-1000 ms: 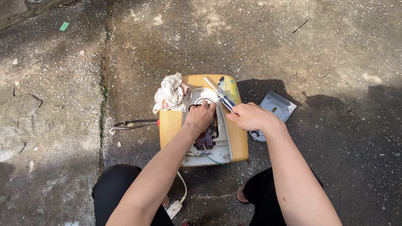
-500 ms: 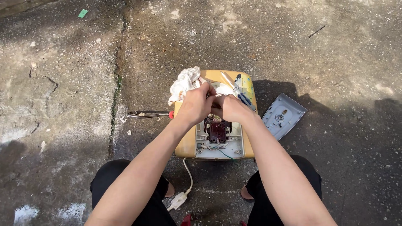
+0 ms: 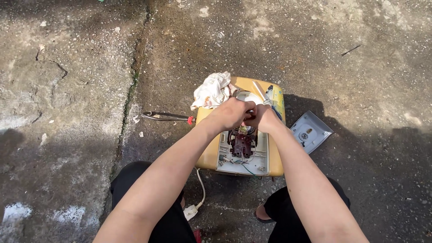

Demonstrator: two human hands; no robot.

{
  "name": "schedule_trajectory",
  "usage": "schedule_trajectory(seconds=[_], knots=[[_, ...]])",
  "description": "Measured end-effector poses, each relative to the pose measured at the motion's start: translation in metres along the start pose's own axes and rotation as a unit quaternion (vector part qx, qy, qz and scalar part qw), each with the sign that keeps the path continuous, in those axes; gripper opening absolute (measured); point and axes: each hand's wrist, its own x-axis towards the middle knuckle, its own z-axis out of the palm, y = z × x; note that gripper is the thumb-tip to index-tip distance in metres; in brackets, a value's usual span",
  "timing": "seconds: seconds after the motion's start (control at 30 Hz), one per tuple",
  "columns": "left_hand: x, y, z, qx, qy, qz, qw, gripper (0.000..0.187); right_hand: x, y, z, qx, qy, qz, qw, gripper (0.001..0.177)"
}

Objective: Repairing the internal wiring and components of an electric iron on a concrete floor.

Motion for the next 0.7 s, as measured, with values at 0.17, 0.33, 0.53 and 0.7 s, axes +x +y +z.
schedule_trajectory(seconds=[0.17,0.33,0.53,0.7], knots=[[0.009,0.003,0.007,0.049,-0.044,-0.005,0.998,0.024,-0.004,-0.005,-0.002,0.017,0.005,0.005,1.000,0.028],[0.023,-0.010,0.031,0.057,-0.035,0.031,0.997,0.025,0.014,0.022,0.019,0.064,0.007,-0.003,0.998,0.025],[0.022,-0.011,0.033,0.038,-0.023,0.053,0.998,0.019,0.025,0.029,0.029,0.050,0.020,-0.018,0.998,0.026],[0.032,-0.023,0.034,0.053,-0.019,0.033,0.998,0.012,0.014,0.015,0.020,0.045,0.008,-0.027,0.999,0.017]])
